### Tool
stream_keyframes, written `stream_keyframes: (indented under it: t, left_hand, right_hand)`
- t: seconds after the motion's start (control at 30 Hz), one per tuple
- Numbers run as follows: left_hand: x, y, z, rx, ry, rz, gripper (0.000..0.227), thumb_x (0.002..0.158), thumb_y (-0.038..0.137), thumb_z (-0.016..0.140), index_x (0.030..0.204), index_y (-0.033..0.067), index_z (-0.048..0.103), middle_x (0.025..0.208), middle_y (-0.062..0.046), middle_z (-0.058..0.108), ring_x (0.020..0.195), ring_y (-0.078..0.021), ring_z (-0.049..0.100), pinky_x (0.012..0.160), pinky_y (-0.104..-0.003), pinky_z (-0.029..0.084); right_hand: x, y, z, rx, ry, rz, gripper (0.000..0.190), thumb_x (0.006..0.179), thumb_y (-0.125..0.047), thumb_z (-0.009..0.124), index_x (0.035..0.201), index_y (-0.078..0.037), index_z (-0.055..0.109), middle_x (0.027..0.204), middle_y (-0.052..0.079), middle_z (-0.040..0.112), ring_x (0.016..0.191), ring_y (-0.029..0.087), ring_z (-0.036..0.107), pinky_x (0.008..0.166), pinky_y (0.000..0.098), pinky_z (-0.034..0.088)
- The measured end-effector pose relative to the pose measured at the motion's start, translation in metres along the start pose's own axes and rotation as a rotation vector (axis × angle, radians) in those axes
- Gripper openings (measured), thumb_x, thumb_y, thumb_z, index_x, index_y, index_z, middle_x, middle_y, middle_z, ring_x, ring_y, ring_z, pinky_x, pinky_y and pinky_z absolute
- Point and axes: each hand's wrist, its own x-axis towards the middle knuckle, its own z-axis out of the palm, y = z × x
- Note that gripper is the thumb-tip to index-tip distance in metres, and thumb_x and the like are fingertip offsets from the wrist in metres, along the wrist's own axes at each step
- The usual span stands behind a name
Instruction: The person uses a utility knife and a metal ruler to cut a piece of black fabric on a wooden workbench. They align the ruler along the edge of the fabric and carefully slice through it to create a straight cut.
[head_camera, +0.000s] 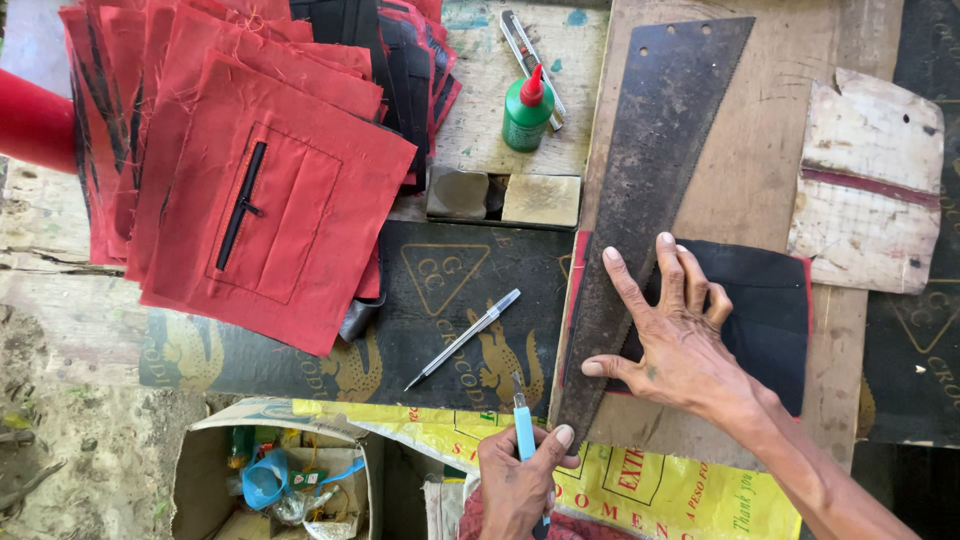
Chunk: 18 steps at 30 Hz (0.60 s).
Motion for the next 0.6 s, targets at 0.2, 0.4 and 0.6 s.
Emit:
stream_keyframes:
  t: [0.2, 0.4, 0.6]
  left_hand:
    - [0.001, -0.004, -0.003, -0.012, -0.019, -0.023, 0.028, 0.085, 0.018, 0.082, 0.076, -0.005, 0.069, 0.064, -0.017, 0.076, 0.031, -0.0097, 0.047, 0.03, -0.027, 0.034]
    - [-0.014, 0.017, -0.035, 0.157, -0.031, 0.2, 0.036, 0.096, 0.029, 0.063, 0.101, -0.0039, 0.075, 0.064, -0.008, 0.07, 0.042, -0.0071, 0.055, 0.038, -0.023, 0.04]
    - [-0.022, 0.078, -0.014, 0.056, -0.126, 0.288, 0.037, 0.107, 0.024, 0.053, 0.106, -0.0094, 0.067, 0.069, -0.009, 0.061, 0.048, -0.0119, 0.059, 0.041, -0.026, 0.049]
  right_hand:
    - [0.003, -0.01, -0.007, -0.059, -0.026, 0.038, 0.121, 0.065, -0.07, 0.075, 0.163, -0.027, 0.018, 0.158, 0.035, 0.006, 0.143, 0.05, 0.01, 0.105, 0.0664, 0.017]
    - [0.004, -0.025, -0.021, -0.092, 0.008, 0.066, 0.124, 0.06, -0.065, 0.08, 0.162, -0.024, 0.023, 0.162, 0.034, 0.01, 0.141, 0.048, 0.018, 0.103, 0.0654, 0.023]
    - [0.004, -0.03, -0.032, -0.102, -0.013, 0.039, 0.122, 0.06, -0.064, 0.08, 0.16, -0.019, 0.027, 0.165, 0.023, 0.017, 0.129, 0.042, 0.033, 0.096, 0.0587, 0.032]
